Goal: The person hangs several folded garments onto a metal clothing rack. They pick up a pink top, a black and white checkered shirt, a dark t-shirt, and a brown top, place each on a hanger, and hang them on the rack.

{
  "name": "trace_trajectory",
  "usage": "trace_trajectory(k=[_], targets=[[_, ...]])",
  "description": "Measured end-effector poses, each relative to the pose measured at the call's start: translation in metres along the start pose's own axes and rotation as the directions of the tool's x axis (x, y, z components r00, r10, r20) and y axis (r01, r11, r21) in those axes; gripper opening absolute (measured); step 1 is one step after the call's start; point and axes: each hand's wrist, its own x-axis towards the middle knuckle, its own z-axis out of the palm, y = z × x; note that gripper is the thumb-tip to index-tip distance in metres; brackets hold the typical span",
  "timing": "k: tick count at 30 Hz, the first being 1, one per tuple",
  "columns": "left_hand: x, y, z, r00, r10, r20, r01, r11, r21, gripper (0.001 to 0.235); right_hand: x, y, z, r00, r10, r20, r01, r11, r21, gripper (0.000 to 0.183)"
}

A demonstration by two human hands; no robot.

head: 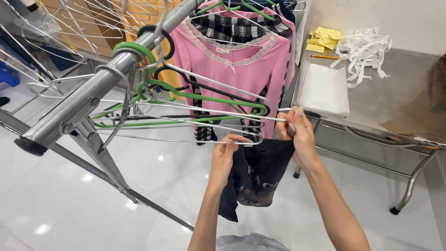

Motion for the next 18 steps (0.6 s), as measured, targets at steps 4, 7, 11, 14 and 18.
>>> trace_trajectory(k=[4, 7, 11, 14, 18], targets=[[-0.002, -0.021, -0.005, 1.0, -0.021, 0.021, 0.021, 0.999, 0.035, 0.051, -0.013, 0.0, -0.034, 0.999, 0.006, -0.038, -0.005, 1.0, 0.011, 0.04], [-0.005, -0.029, 0.0, 0.996, -0.017, 0.083, 0.012, 0.998, 0.066, 0.047, -0.03, 0.001, -0.072, 0.997, 0.02, -0.076, -0.016, 0.998, 0.057, 0.042], [-0.003, -0.046, 0.023, 0.984, -0.054, 0.17, 0.056, 0.998, -0.007, 0.031, -0.066, -0.005, -0.115, 0.98, 0.052, -0.19, -0.035, 0.995, 0.094, 0.045], [-0.004, -0.052, 0.05, 0.976, -0.06, 0.209, 0.062, 0.998, -0.006, 0.024, -0.094, -0.011, -0.134, 0.968, 0.073, -0.241, -0.044, 0.991, 0.125, 0.044], [-0.001, -0.055, 0.097, 0.955, 0.008, 0.298, -0.022, 0.999, 0.042, 0.052, -0.132, -0.01, -0.168, 0.957, 0.1, -0.274, -0.073, 0.991, 0.108, 0.045]])
